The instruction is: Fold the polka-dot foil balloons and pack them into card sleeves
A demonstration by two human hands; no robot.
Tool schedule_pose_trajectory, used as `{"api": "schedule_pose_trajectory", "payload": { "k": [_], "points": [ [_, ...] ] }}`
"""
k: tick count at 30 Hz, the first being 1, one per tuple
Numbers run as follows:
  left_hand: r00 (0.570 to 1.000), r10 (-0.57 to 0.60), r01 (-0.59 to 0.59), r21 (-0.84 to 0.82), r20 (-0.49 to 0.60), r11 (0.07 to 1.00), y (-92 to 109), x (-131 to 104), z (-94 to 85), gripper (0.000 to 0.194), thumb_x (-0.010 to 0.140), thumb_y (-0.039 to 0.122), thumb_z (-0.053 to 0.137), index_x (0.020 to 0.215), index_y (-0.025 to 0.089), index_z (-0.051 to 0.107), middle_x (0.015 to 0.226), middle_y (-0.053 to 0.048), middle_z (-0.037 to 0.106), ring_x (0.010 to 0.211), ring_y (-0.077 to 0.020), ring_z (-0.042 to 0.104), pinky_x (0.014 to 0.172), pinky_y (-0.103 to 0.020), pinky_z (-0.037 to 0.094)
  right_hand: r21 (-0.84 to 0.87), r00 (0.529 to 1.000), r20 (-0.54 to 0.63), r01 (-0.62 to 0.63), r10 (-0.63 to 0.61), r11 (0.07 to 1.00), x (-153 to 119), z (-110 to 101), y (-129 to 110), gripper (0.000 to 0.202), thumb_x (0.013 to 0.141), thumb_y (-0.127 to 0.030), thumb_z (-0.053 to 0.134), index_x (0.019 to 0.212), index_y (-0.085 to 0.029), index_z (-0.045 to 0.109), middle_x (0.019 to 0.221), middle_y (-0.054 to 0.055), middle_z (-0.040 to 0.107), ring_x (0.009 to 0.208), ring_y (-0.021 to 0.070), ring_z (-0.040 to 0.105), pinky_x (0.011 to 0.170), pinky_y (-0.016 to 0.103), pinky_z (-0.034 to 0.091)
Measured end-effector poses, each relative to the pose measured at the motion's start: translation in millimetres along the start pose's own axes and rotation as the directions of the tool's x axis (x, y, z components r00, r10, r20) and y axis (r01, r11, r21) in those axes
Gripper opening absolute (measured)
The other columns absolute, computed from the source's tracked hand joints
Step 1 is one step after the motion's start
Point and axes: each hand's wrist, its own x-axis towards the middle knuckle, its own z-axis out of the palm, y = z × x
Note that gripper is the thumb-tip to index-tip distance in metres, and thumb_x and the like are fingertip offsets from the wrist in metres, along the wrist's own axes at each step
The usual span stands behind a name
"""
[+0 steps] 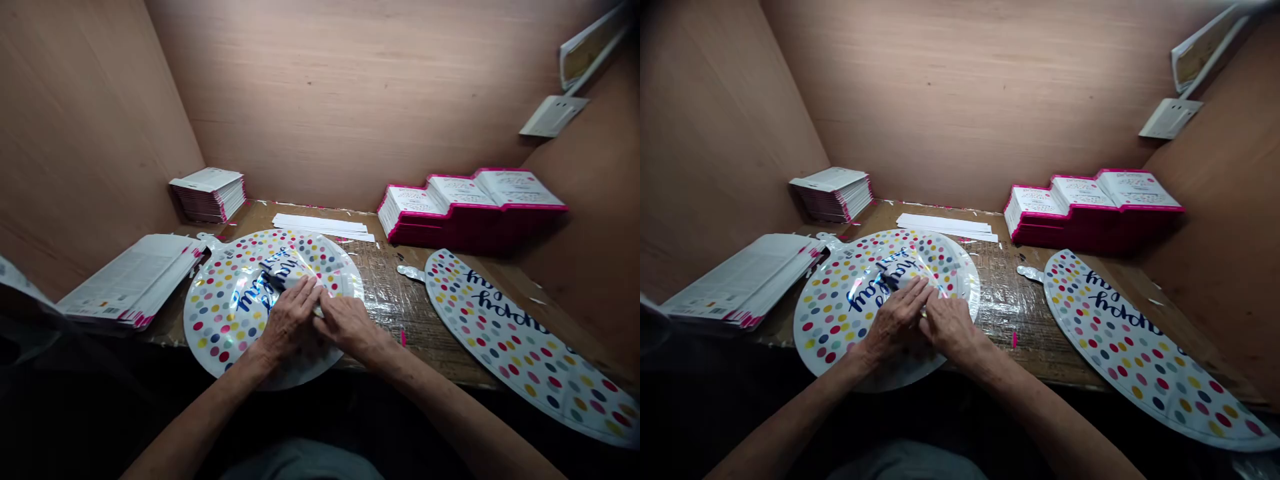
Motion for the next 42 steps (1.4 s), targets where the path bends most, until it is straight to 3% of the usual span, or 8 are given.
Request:
{"api": "schedule_pose_trajectory", "payload": {
  "k": [4,8,20,22,28,33,37,42],
  "points": [
    [0.997,-0.074,0.066,-0.182,-0.038,0.981,-23.7,-38.3,-20.2,0.038,0.09,0.02,0.045,0.123,0.015,0.063,0.129,-0.015,0.065,0.131,-0.0293,0.052,0.107,-0.048,0.046,0.119,0.864,-0.226,0.483,-0.45,0.868,-9.5,21.0,17.7,0.093,0.082,-0.049,0.069,0.153,-0.01,0.023,0.15,0.023,0.041,0.135,0.03,0.045,0.105,0.042,0.044],
    [0.998,0.036,-0.048,-0.241,-0.053,0.969,-40.6,-68.0,-38.6,0.034,0.091,0.018,0.05,0.122,0.019,0.064,0.133,-0.011,0.063,0.133,-0.0265,0.05,0.107,-0.044,0.047,-0.085,0.755,-0.374,0.55,-0.538,0.831,11.2,50.1,40.5,0.066,0.09,-0.024,0.059,0.149,-0.011,0.032,0.155,0.023,0.032,0.145,0.029,0.03,0.115,0.05,0.031],
    [0.963,-0.21,0.226,-0.082,0.168,0.971,-39.4,-105.6,-43.3,0.055,0.081,0.01,0.044,0.135,0.018,0.055,0.139,-0.01,0.059,0.133,-0.0254,0.051,0.111,-0.045,0.042,0.169,0.844,-0.155,0.534,-0.513,0.828,51.7,53.0,38.7,0.045,0.083,-0.014,0.049,0.125,-0.021,0.062,0.124,0.009,0.068,0.109,0.0213,0.064,0.094,0.033,0.048],
    [0.892,-0.441,0.452,-0.184,0.101,0.873,-37.1,-103.5,-40.4,0.045,0.091,0.02,0.04,0.133,0.02,0.057,0.123,-0.008,0.069,0.117,-0.0232,0.063,0.102,-0.04,0.049,0.263,0.931,-0.151,0.362,-0.332,0.894,73.0,50.4,33.6,0.037,0.085,-0.015,0.046,0.114,-0.023,0.068,0.104,0.005,0.074,0.089,0.0187,0.068,0.079,0.027,0.049],
    [0.409,-0.911,0.842,-0.362,-0.055,0.4,-35.6,-70.8,-38.6,0.07,0.091,0.044,0.051,0.15,0.012,0.031,0.063,0.005,0.063,0.058,-0.0167,0.064,0.069,-0.031,0.054,0.256,0.989,-0.116,-0.062,0.094,0.965,140.7,47.4,-3.8,0.04,0.096,-0.05,0.047,0.081,-0.021,0.071,0.078,0.004,0.071,0.076,0.0188,0.065,0.065,0.024,0.042],
    [0.349,-0.929,0.873,-0.317,-0.124,0.371,-50.6,-56.9,-35.0,0.072,0.082,0.025,0.062,0.146,0.013,0.032,0.105,-0.01,0.071,0.074,-0.0203,0.07,0.081,-0.037,0.053,0.076,0.98,-0.13,-0.144,0.153,0.987,136.1,40.3,-24.7,0.04,0.096,-0.048,0.047,0.105,-0.015,0.069,0.099,0.013,0.07,0.093,0.0266,0.064,0.078,0.034,0.046],
    [0.311,-0.94,0.872,-0.352,-0.137,0.34,-66.2,-62.3,-29.4,0.063,0.079,0.026,0.066,0.137,0.015,0.043,0.096,-0.008,0.073,0.087,-0.0237,0.071,0.084,-0.038,0.054,-0.072,0.913,-0.354,0.191,-0.204,0.979,111.9,52.3,-61.1,0.045,0.094,-0.032,0.054,0.132,-0.009,0.054,0.132,0.021,0.055,0.118,0.0317,0.052,0.101,0.044,0.04],
    [0.382,-0.918,0.888,-0.232,-0.108,0.397,-62.9,-62.2,-54.8,0.047,0.084,0.041,0.062,0.121,0.014,0.058,0.086,-0.006,0.073,0.075,-0.022,0.071,0.076,-0.036,0.056,-0.161,0.901,-0.183,0.368,-0.394,0.916,104.9,74.9,-91.3,0.031,0.094,-0.013,0.043,0.121,-0.009,0.058,0.11,0.017,0.064,0.098,0.0274,0.057,0.091,0.042,0.047]
  ]
}}
